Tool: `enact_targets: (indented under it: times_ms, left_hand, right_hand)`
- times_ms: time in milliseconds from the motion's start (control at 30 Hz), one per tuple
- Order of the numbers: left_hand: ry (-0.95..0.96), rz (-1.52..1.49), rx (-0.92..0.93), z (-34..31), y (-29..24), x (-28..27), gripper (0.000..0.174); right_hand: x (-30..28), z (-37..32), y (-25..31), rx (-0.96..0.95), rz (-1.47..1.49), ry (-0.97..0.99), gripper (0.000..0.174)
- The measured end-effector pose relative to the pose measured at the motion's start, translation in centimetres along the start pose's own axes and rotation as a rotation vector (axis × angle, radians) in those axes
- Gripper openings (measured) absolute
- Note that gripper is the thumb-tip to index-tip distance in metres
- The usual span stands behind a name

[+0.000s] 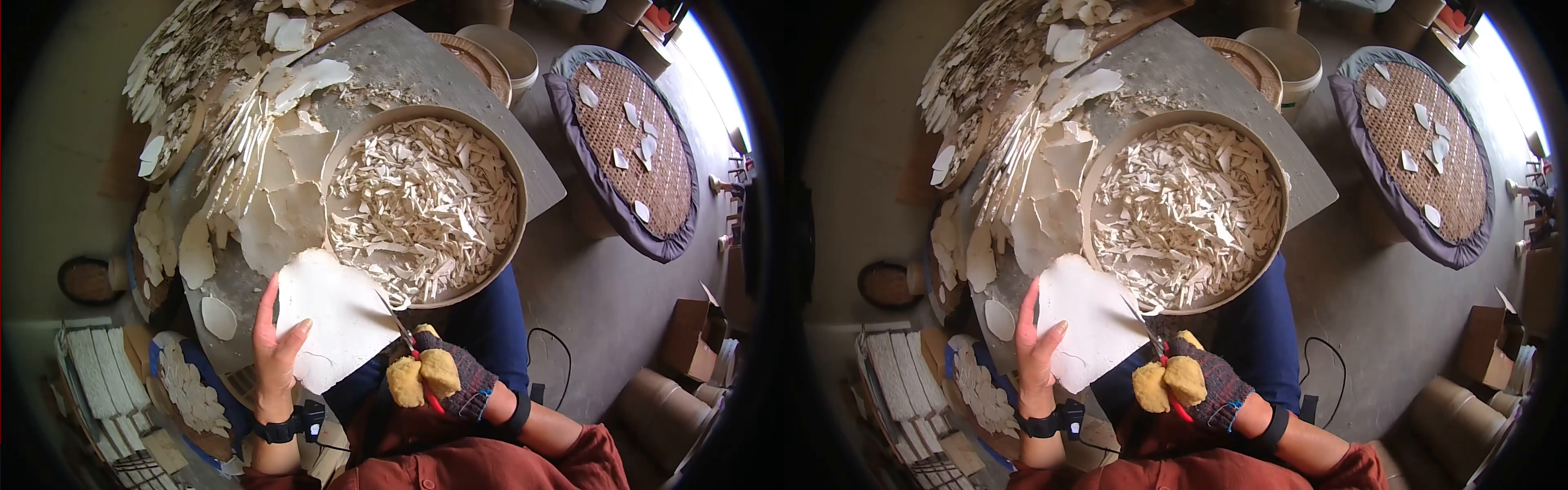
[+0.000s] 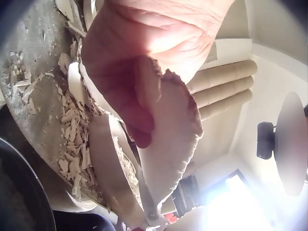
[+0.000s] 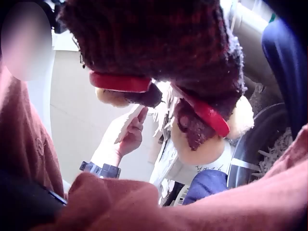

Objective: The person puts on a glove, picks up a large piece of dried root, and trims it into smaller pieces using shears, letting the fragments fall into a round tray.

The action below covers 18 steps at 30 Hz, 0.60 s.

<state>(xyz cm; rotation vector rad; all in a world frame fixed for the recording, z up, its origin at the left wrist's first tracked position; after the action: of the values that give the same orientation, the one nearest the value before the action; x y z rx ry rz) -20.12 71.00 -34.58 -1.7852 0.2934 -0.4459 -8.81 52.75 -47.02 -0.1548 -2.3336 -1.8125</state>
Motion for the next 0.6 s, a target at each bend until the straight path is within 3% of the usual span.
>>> enact_targets:
  times_ms: [100, 133, 367, 467, 500, 600]
  left_hand:
    - [-0.014, -0.014, -0.028, -0.1, 0.7, -0.5, 0.071]
    - [-0.021, -0.009, -0.035, -0.2, 0.8, -0.6, 0.071]
    - [-0.025, -0.047, -0.039, -0.7, 0.4, -0.9, 0.071]
    - [-0.022, -0.223, -0.104, -0.6, 0.8, -0.9, 0.068]
    - [-0.027, -0.301, -0.135, -0.6, 1.0, -0.7, 0.067]
    - [-0.031, -0.076, -0.202, -0.6, 0.9, 2.6, 0.063]
  right_hand:
    - [-1.0, -0.6, 3.6, -0.006, -0.215, -0.001, 0.023]
    - [-1.0, -0.4, 5.4, -0.157, -0.503, 0.004, 0.025]
    - [-0.8, -0.2, 6.5, -0.283, -0.379, -0.001, 0.025]
    - [0.1, -0.3, 5.8, -0.115, 0.291, 0.073, 0.026]
    - [0.5, -0.1, 6.3, -0.099, 0.216, 0.095, 0.030]
    - [2.2, 0.2, 9.4, -0.048, 0.003, 0.154, 0.043]
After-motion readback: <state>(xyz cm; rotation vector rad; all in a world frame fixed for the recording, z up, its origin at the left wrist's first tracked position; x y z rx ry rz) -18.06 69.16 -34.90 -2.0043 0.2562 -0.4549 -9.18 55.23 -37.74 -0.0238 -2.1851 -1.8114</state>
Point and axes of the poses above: each hand's wrist, its own z-axis towards the middle knuckle, its own x-axis out of the palm, y = z × x, the point moved 8 cm from there along z, towards the middle knuckle, and after that the axes turned 6 degrees about -z, right-handed, at the moved point
